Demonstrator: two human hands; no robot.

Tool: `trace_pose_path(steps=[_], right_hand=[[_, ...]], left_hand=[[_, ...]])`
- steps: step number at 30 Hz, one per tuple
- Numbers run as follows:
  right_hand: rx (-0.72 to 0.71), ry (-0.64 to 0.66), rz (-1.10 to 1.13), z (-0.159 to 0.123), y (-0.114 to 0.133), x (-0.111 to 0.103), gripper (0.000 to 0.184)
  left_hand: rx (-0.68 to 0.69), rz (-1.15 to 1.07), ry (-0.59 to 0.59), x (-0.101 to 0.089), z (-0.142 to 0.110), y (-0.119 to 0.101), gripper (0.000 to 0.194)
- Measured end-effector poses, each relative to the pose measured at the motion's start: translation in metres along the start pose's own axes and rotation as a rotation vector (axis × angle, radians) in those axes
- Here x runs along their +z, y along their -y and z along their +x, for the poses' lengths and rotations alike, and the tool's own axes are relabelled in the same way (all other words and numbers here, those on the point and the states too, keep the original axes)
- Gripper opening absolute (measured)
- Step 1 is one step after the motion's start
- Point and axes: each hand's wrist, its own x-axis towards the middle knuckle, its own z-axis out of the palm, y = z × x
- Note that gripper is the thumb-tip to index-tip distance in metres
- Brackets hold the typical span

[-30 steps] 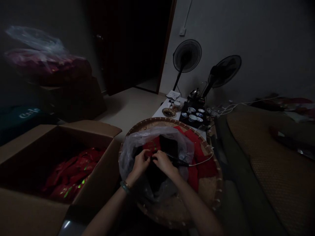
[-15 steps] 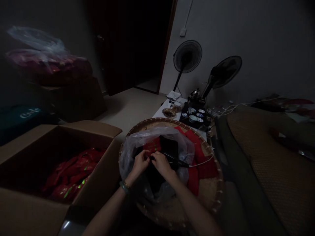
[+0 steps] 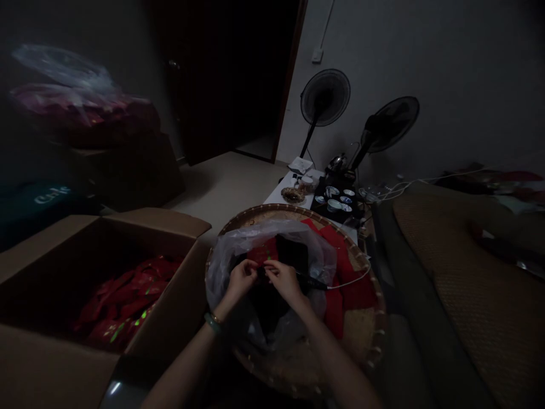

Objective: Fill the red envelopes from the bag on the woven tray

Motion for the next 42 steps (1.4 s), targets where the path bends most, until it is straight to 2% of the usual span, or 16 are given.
trace_pose_path(steps=[3,7,9,11,16,19,22,27,30,34,38,42], right_hand=[[0.041,-0.002,0.171,-0.001,-0.003,0.000,0.027],[0.024,-0.074,0.210,-0.005,-0.008,-0.002,0.026],[-0.016,-0.128,0.128,-0.009,-0.008,-0.004,0.024],[-0.077,-0.123,-0.008,-0.014,-0.007,-0.006,0.024],[-0.180,0.073,-0.399,-0.023,0.007,-0.005,0.032],[-0.165,0.174,-0.595,-0.023,0.015,-0.003,0.031],[-0.136,0.207,-0.669,-0.021,0.016,-0.001,0.026],[-0.169,0.163,-0.455,-0.016,0.007,-0.005,0.021],[-0.209,0.052,-0.304,-0.013,0.002,-0.012,0.017],[-0.178,-0.072,-0.173,-0.013,0.000,-0.026,0.016],[-0.179,-0.045,-0.242,-0.018,0.002,-0.029,0.016],[-0.222,0.020,-0.267,-0.020,0.001,-0.012,0.031]], left_hand=[[-0.015,0.060,-0.004,-0.003,0.001,0.000,0.018],[0.023,0.160,0.000,-0.008,0.000,-0.004,0.021],[0.063,0.204,-0.001,-0.010,-0.001,-0.008,0.025],[0.104,0.240,0.003,-0.012,-0.001,-0.011,0.028],[0.112,0.177,0.023,-0.010,-0.003,-0.015,0.025],[0.136,0.120,0.048,-0.009,-0.005,-0.017,0.020],[0.156,0.083,0.051,-0.009,-0.007,-0.016,0.015],[0.091,0.034,0.003,-0.007,-0.003,-0.009,0.015],[0.073,0.001,-0.024,-0.007,0.000,-0.004,0.015],[0.041,-0.074,-0.038,-0.006,0.003,0.001,0.014],[0.010,-0.143,-0.039,-0.006,0.003,0.001,0.014],[-0.001,-0.186,-0.024,-0.005,0.003,-0.002,0.015]])
